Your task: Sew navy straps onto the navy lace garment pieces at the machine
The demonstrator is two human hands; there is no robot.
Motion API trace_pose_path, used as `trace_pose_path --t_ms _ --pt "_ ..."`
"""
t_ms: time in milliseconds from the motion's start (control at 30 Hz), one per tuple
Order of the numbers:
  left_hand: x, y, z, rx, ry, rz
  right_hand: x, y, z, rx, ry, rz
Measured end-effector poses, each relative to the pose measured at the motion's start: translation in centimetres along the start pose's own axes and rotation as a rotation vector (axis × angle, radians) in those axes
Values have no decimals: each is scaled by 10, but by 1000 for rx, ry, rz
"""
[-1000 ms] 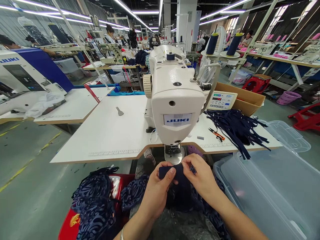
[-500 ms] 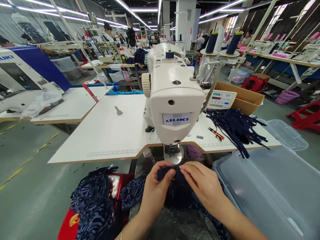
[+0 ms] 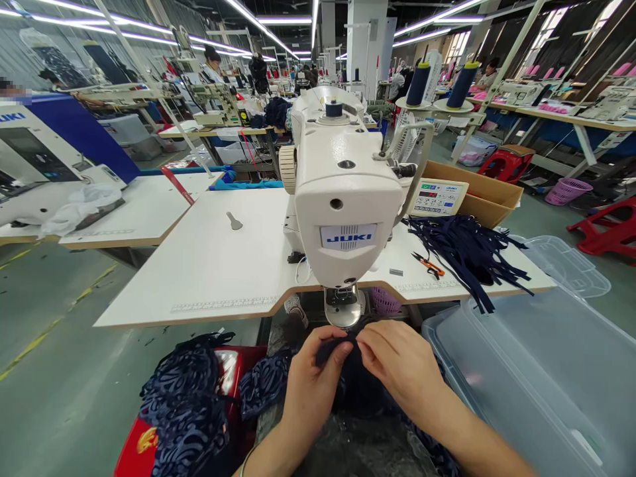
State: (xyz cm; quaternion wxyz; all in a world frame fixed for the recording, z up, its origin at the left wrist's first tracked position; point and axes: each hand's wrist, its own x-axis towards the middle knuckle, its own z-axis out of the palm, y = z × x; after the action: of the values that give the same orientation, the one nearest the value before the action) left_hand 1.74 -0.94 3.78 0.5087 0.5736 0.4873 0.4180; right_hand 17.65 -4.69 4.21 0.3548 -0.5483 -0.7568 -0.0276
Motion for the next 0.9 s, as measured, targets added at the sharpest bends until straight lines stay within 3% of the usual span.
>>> trace_pose_path --t_ms 200,267,367,500,767,900 --pt "3 -4 0 -134 -36 -136 2 9 -6 640 -80 567" --pt "2 -3 1 -118 -43 -149 0 9 -5 893 -155 668" --pt "2 0 2 -70 -57 -121 -5 8 6 1061 -252 695" --pt "1 1 3 -17 -68 -93 -11 10 18 979 -256 699" --pt "2 1 0 -28 -83 -113 -7 10 10 922 -271 656" --pt "2 -7 1 -178 -124 -191 -6 9 10 861 -266 657"
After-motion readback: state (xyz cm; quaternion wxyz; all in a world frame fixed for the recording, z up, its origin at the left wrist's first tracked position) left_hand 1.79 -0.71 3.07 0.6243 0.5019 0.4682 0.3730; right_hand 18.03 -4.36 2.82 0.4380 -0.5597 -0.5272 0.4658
